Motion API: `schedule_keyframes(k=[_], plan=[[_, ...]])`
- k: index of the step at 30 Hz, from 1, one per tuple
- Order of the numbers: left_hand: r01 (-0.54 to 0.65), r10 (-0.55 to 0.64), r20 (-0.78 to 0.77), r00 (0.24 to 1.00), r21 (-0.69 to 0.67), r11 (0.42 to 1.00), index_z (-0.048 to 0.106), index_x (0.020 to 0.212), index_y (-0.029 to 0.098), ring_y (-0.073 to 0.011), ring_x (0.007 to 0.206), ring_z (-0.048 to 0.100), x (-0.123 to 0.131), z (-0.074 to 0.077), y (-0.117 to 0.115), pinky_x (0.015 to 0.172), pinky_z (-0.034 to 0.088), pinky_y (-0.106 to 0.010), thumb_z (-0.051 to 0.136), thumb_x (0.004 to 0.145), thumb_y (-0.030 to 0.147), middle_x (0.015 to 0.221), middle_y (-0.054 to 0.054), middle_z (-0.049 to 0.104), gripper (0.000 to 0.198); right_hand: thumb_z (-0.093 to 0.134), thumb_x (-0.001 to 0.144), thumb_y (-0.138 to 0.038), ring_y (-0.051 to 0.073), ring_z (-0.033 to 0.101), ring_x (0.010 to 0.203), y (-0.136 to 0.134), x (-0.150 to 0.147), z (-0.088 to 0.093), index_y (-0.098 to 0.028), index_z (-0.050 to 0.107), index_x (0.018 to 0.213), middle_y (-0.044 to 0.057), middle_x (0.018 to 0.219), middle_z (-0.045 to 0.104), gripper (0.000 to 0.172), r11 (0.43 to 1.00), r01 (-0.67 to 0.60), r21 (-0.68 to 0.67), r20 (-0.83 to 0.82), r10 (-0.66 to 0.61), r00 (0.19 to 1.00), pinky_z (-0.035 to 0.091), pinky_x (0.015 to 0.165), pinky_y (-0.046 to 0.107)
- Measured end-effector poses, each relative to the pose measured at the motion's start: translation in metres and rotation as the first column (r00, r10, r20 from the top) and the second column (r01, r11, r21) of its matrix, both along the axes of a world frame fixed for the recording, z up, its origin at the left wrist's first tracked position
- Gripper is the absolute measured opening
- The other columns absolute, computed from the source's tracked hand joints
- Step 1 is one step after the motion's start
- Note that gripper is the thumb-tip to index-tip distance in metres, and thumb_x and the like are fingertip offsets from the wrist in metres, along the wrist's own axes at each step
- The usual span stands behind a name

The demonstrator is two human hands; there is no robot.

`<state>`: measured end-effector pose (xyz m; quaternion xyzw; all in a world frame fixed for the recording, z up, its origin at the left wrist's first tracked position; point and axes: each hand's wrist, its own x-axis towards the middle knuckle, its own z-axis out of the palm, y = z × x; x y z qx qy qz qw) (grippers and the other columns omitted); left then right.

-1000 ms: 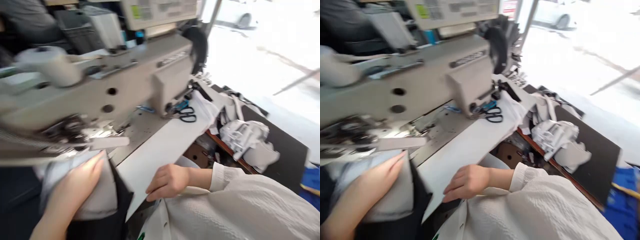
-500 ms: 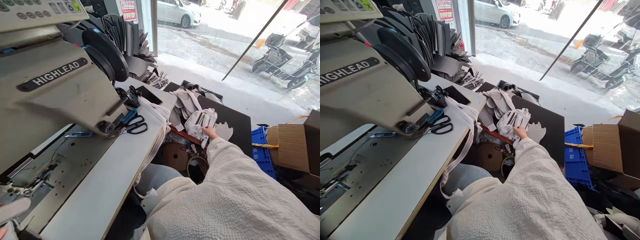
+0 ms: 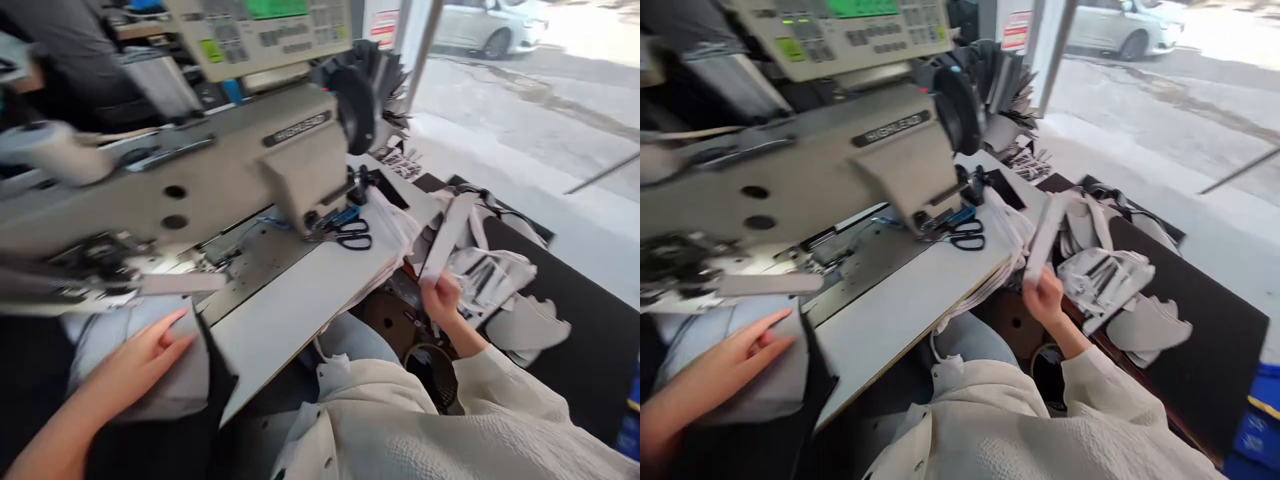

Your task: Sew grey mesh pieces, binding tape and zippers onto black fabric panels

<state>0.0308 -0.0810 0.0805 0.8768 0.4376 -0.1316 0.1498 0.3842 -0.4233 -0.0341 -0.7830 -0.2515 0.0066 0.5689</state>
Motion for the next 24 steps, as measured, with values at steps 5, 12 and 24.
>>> schedule_keyframes(k=[5, 12, 24], plan=[[0.071, -0.082, 0.253, 0.964, 0.052, 0.996, 0.048, 0.129, 0.023, -0.0156, 0.073, 0.057, -0.018, -0.023, -0.020, 0.065, 0.041, -0.024, 0.049, 0.085, 0.044, 0.083, 0.002, 0.058, 0.048, 0.053, 0.087, -0.027, 0.014, 0.041, 0.060, 0.150, -0.095, 0.049, -0.021, 0.054, 0.064, 0.000, 0.063, 0.052, 0.024, 0.604, -0.693, -0.392, 0.744, 0.652, 0.147, 0.029, 0.058, 0.030], [0.352, -0.419, 0.507, 0.753, 0.228, 0.908, 0.060, 0.121, 0.025, -0.0126, 0.081, 0.058, -0.047, -0.033, -0.022, 0.072, 0.044, -0.022, 0.034, 0.098, 0.024, 0.091, -0.001, 0.062, 0.035, 0.052, 0.091, -0.025, 0.015, 0.048, 0.066, 0.270, -0.180, 0.052, -0.019, 0.060, 0.072, 0.002, 0.068, 0.057, 0.021, 0.503, -0.659, -0.559, 0.679, 0.734, -0.014, 0.028, 0.056, 0.029], [0.089, -0.131, 0.056, 0.990, 0.472, 0.877, 0.057, 0.113, 0.021, -0.0218, 0.091, 0.049, -0.021, -0.033, -0.018, 0.074, 0.042, -0.032, 0.048, 0.092, 0.017, 0.099, -0.006, 0.057, 0.024, 0.053, 0.089, -0.019, 0.025, 0.057, 0.102, 0.245, -0.216, 0.046, -0.014, 0.062, 0.089, 0.013, 0.098, 0.065, 0.010, 0.273, -0.823, -0.499, 0.663, 0.732, -0.159, 0.047, 0.091, 0.039]])
